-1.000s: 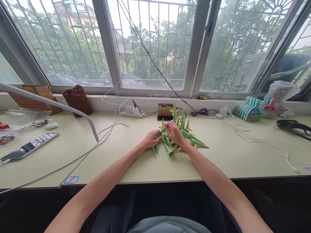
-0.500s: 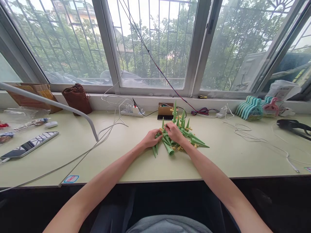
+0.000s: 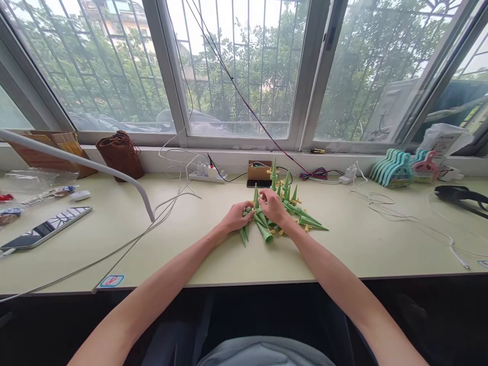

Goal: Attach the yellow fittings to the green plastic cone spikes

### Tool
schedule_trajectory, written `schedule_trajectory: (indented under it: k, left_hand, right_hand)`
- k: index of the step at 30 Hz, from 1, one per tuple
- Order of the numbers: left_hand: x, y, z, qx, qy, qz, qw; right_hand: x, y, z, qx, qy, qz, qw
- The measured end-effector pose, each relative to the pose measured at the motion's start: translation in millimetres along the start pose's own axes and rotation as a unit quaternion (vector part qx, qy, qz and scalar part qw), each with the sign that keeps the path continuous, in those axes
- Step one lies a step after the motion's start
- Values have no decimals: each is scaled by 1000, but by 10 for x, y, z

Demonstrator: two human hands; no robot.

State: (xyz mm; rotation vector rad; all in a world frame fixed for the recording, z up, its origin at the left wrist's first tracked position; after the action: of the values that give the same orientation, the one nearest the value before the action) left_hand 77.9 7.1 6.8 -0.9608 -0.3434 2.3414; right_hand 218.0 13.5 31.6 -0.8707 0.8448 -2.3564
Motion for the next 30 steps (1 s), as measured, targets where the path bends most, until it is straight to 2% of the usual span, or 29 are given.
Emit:
schedule_trajectory:
  k: [3, 7, 12, 16, 20, 25, 30]
  left_hand:
    - [28, 7, 11, -7, -2, 12, 1000]
    - [55, 5, 12, -5, -9, 27, 1000]
    - [27, 2, 37, -24, 28, 19, 999]
    - [5, 8, 53, -45, 48, 7, 998]
    - [24, 9, 62, -73, 88, 22, 993]
    - [69, 0, 112, -119, 186, 45, 974]
    - [152, 0, 285, -196, 279, 64, 938]
  right_hand:
    - [76, 20, 41, -6, 15, 13, 1000]
    - [150, 53, -26, 43, 44, 43, 997]
    - [130, 86, -118, 88, 62, 46, 993]
    - [100, 94, -136, 102, 65, 44, 992]
    - [83, 99, -146, 108, 74, 46, 990]
    - [114, 100, -141, 101, 81, 51, 990]
    - [189, 110, -137, 108, 84, 63, 989]
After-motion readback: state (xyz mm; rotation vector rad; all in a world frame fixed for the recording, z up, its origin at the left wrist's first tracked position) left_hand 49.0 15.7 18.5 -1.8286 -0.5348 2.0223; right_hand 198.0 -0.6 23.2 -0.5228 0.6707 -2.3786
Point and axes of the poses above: each hand's wrist, its own y-axis away from the middle knuckle, its own z-axis out of the back of the hand, x = y × z, the point moved 7 cm from there along -y, towards the middle knuckle, and after that the axes turned 5 degrees about y, right-handed, at the moved point
